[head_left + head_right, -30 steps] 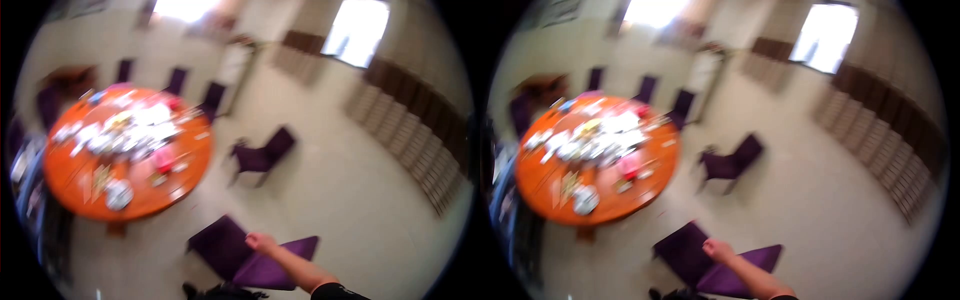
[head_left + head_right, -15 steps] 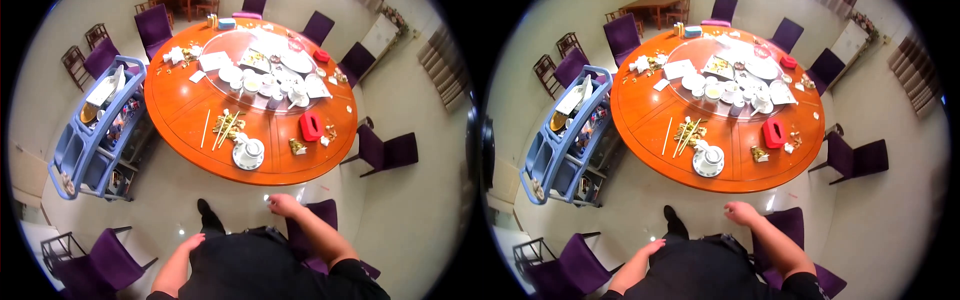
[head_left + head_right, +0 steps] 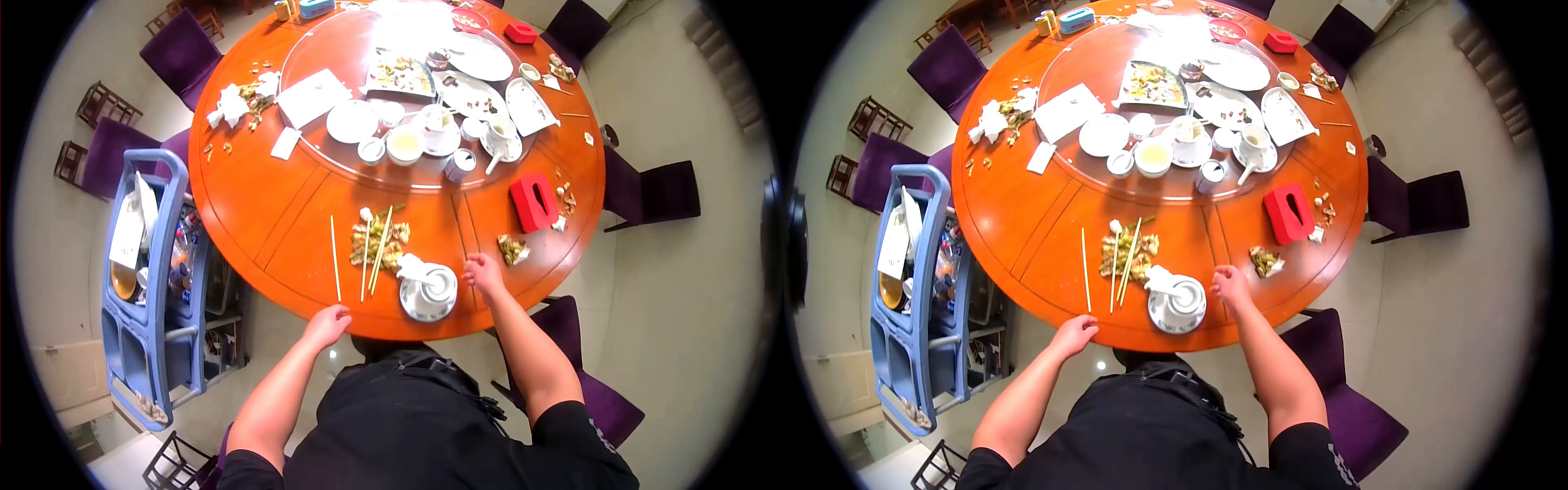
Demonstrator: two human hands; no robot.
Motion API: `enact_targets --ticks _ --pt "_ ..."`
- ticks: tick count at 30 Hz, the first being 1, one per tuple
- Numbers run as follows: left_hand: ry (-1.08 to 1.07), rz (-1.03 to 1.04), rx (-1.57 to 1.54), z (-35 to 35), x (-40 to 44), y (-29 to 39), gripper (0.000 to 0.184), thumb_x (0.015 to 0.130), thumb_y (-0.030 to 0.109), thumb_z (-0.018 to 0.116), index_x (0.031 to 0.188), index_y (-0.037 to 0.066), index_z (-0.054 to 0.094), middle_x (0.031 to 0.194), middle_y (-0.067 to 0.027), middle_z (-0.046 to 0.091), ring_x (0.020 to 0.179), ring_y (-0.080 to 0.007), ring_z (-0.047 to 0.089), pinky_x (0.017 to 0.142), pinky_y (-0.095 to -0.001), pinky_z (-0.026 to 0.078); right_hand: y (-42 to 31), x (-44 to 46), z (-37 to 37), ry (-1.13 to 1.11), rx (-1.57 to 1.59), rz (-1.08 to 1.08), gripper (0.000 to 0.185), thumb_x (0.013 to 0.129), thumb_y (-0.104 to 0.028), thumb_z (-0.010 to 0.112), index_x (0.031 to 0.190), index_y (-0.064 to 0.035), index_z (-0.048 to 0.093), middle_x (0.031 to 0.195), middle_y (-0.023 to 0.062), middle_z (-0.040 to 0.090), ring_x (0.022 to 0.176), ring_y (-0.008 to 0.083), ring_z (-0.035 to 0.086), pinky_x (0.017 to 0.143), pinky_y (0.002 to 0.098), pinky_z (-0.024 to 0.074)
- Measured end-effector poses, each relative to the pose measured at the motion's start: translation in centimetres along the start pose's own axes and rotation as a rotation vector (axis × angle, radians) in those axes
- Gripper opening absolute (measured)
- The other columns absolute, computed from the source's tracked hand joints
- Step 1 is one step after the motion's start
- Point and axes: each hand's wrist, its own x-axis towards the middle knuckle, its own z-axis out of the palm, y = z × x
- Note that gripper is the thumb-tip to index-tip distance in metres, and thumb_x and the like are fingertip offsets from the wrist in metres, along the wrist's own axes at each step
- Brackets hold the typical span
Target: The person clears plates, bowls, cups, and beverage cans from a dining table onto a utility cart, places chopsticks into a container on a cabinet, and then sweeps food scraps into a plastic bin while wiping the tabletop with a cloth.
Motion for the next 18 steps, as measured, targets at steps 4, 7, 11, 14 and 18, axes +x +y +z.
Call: enact_targets --ticks 4,7,11,14,18 --pt "0.009 0.051 -0.197 -2.9 4.5 7.4 0.035 0.084 0.019 0.063 0.113 0.000 0.061 0.104 -0.0133 0.067 0.095 -0.0215 0.064 0.083 -0.0319 0.050 -5.8 6.0 1.6 0.063 0.031 -0.117 0.032 0.084 -0.009 0.064 0.112 -0.0009 0.054 0.085 0.0064 0.062 0.063 0.0108 0.058 0.052 0.0227 0.0455" --pt "0.114 0.095 -0.112 -5.9 10.6 12.2 0.041 0.076 0.021 0.067 0.110 0.000 0.060 0.102 -0.0185 0.064 0.092 -0.0284 0.064 0.082 -0.0355 0.050 -9.3 11.8 3.5 0.043 -0.178 -0.140 0.040 0.079 -0.013 0.070 0.113 0.0004 0.053 0.086 0.0071 0.062 0.067 0.0140 0.059 0.058 0.0272 0.0490" --pt "0.375 0.112 0.068 -9.9 17.0 16.6 0.073 0.069 0.018 0.073 0.132 0.004 0.039 0.127 -0.0193 0.047 0.117 -0.0342 0.048 0.097 -0.0411 0.042 -12.4 11.0 10.9 0.044 -0.425 -0.428 0.070 0.067 -0.018 0.080 0.126 0.0000 0.046 0.109 0.0148 0.057 0.090 0.0233 0.059 0.081 0.0341 0.0502" --pt "0.500 0.184 0.132 -11.1 22.1 19.7 0.091 0.065 0.015 0.077 0.140 0.008 0.027 0.136 -0.0168 0.037 0.127 -0.0355 0.038 0.105 -0.0414 0.036 -16.1 11.1 14.0 0.051 -0.334 -0.452 0.095 0.061 -0.018 0.082 0.139 -0.0064 0.030 0.131 0.0187 0.041 0.110 0.0288 0.051 0.092 0.0377 0.0456" --pt "0.463 0.185 0.226 -12.3 27.4 21.3 0.091 0.063 0.011 0.077 0.140 0.009 0.029 0.134 -0.0156 0.039 0.125 -0.0342 0.040 0.104 -0.0410 0.038 -18.8 12.8 16.2 0.108 -0.450 -0.671 0.109 0.055 -0.018 0.085 0.143 -0.0078 0.020 0.135 0.0187 0.038 0.124 0.0375 0.040 0.102 0.0434 0.0387"
